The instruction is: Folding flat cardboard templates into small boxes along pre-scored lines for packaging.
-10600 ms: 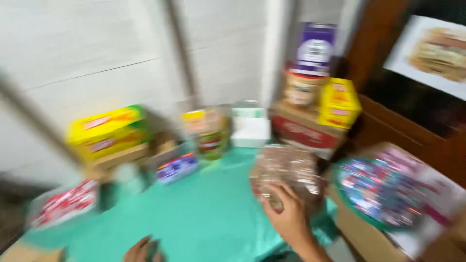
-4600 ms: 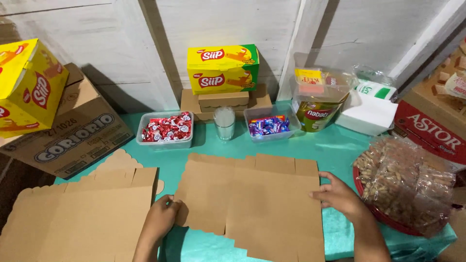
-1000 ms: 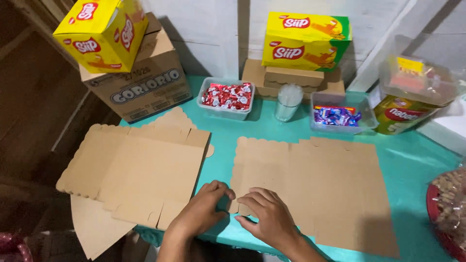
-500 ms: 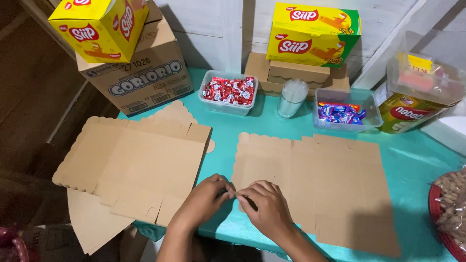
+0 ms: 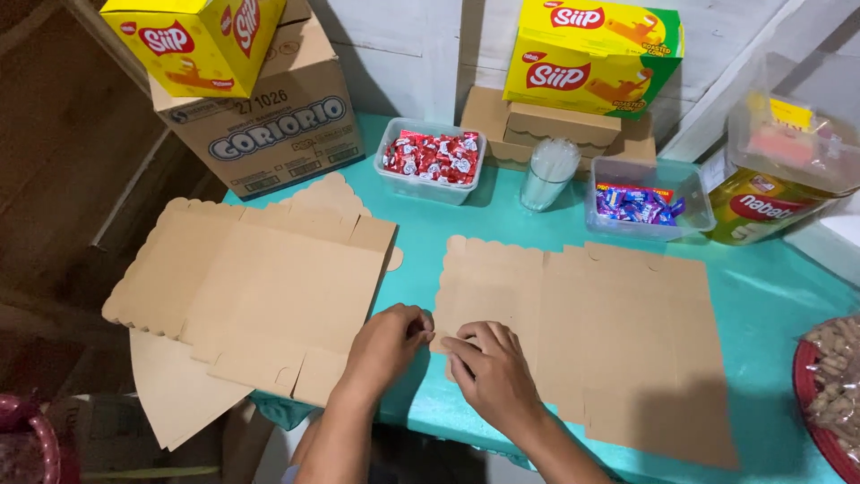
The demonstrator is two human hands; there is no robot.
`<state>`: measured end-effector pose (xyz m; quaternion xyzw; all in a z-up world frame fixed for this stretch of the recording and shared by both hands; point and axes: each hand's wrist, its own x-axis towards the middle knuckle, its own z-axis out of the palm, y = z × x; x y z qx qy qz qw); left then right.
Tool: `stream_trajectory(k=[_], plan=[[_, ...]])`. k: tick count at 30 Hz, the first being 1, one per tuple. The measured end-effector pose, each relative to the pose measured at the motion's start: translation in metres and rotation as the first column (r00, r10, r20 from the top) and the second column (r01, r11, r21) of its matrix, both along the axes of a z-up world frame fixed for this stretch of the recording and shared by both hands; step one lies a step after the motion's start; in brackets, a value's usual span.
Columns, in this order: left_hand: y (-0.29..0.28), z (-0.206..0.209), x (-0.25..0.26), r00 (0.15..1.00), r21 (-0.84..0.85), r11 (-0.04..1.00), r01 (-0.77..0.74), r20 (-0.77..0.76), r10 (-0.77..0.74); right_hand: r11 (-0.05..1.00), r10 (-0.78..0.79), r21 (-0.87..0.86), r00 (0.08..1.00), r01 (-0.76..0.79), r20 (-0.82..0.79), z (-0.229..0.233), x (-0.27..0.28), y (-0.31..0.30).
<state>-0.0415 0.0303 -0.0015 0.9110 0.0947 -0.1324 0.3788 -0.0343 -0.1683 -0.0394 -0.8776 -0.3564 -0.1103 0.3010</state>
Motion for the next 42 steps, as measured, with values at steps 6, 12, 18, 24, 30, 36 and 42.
stream_trajectory(k=[6,12,18,24,30,36,42], plan=[[0.000,-0.004,0.002,1.000,0.026,1.000,-0.007,0.002,0.007,0.988,-0.020,-0.156,1.000,0.017,-0.017,0.002,-0.001,0.003],[0.000,-0.005,0.002,1.000,0.003,1.000,-0.019,-0.007,0.019,0.973,0.038,-0.215,0.979,-0.081,-0.199,0.012,0.005,-0.006],[0.003,-0.014,0.003,0.962,-0.080,0.980,0.183,0.222,-0.162,0.936,0.150,-0.247,0.919,-0.251,-0.366,0.043,0.018,-0.056],[-0.004,0.033,0.000,0.967,-0.127,0.963,0.239,0.123,-0.224,0.886,-0.022,-0.409,0.863,-0.217,-0.505,0.046,0.016,-0.106],[-0.010,0.018,0.002,0.978,-0.160,0.967,0.199,-0.029,-0.206,0.896,-0.044,-0.420,0.911,-0.146,-0.410,0.046,0.013,-0.104],[-0.015,0.019,0.002,0.979,-0.395,0.906,0.153,-0.063,-0.192,0.926,0.000,-0.355,0.941,-0.128,-0.340,0.041,0.015,-0.108],[-0.016,0.023,0.004,0.963,-0.356,0.913,0.200,-0.098,-0.249,0.967,0.069,-0.201,0.918,-0.158,-0.390,0.073,0.020,-0.104]])
